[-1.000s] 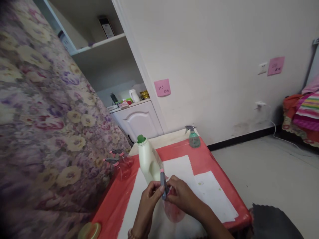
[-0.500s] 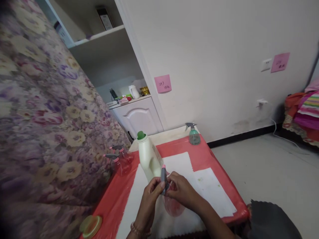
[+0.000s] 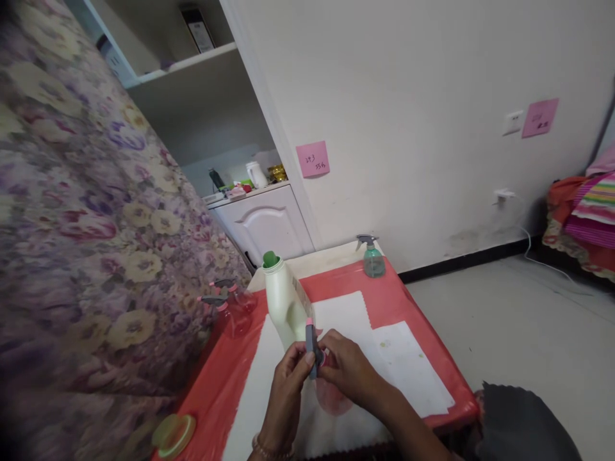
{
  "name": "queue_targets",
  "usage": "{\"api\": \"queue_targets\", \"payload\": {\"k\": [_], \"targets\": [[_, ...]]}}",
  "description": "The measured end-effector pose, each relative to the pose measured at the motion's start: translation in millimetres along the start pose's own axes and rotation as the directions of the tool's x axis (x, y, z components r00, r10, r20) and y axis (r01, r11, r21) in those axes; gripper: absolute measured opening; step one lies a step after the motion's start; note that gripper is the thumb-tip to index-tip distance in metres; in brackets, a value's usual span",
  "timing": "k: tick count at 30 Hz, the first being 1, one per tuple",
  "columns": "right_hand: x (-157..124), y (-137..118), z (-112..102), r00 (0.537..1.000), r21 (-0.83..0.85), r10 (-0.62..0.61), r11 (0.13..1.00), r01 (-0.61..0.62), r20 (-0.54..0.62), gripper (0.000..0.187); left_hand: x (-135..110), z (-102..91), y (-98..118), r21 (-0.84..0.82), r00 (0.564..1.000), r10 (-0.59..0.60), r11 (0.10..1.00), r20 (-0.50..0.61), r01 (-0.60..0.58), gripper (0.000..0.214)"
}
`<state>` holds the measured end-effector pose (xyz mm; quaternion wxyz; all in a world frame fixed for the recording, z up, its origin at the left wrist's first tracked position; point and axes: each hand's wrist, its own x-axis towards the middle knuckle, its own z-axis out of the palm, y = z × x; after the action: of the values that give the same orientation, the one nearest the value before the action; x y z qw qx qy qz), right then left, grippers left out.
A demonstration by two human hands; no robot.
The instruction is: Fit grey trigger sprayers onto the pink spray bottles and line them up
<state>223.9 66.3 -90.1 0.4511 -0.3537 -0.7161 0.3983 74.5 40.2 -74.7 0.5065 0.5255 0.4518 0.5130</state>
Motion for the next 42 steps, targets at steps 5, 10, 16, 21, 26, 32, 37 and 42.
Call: {"api": "queue_targets", "payload": {"k": [5, 10, 16, 21, 26, 32, 37, 42], "targets": [[-1, -4, -1, 0.999, -0.023, 0.042, 0.999, -0.042, 0.001, 0.013, -1, 1.6, 2, 0.067, 1.0, 0.007, 0.998, -0.005, -0.006, 0.022], [0, 0, 3, 0.996, -0.042, 0.073, 0.996, -0.076, -0.05, 0.014, 2, -0.7, -3, 0.15, 1.0, 0.005, 0.989, -0.004, -0.005, 0.025], [1, 3, 0, 0.998, 0.041, 0.065, 0.997, -0.065, -0.012, 0.015, 7, -3.6, 3, 0.181, 0.999, -0.01, 0.983, 0.037, 0.003, 0.028], [2, 3, 0, 0.998, 0.072, 0.066, 0.995, -0.066, 0.003, 0.014, 6, -1.8, 8, 0.104, 0.998, -0.017, 0.995, 0.065, 0.01, 0.027], [2, 4, 4, 0.993, 0.023, 0.114, 0.993, -0.113, -0.023, 0.014, 6, 0.4, -6, 0.06, 1.0, 0.022, 0.998, -0.014, -0.021, 0.027], [3, 4, 6, 0.987, 0.014, 0.156, 0.988, -0.155, -0.043, 0.016, 5, 3.2, -10, 0.069, 0.999, 0.019, 0.998, -0.05, -0.016, 0.026], [3, 2, 4, 0.976, 0.013, 0.203, 0.979, -0.202, -0.073, 0.02, 7, 4.7, -10, 0.075, 0.998, 0.002, 0.997, -0.058, 0.003, 0.029], [-1, 0, 1, 0.987, 0.081, 0.163, 0.984, -0.162, -0.006, 0.024, 7, 5.3, -12, 0.065, 0.998, 0.009, 0.998, -0.068, -0.005, 0.031]]}}
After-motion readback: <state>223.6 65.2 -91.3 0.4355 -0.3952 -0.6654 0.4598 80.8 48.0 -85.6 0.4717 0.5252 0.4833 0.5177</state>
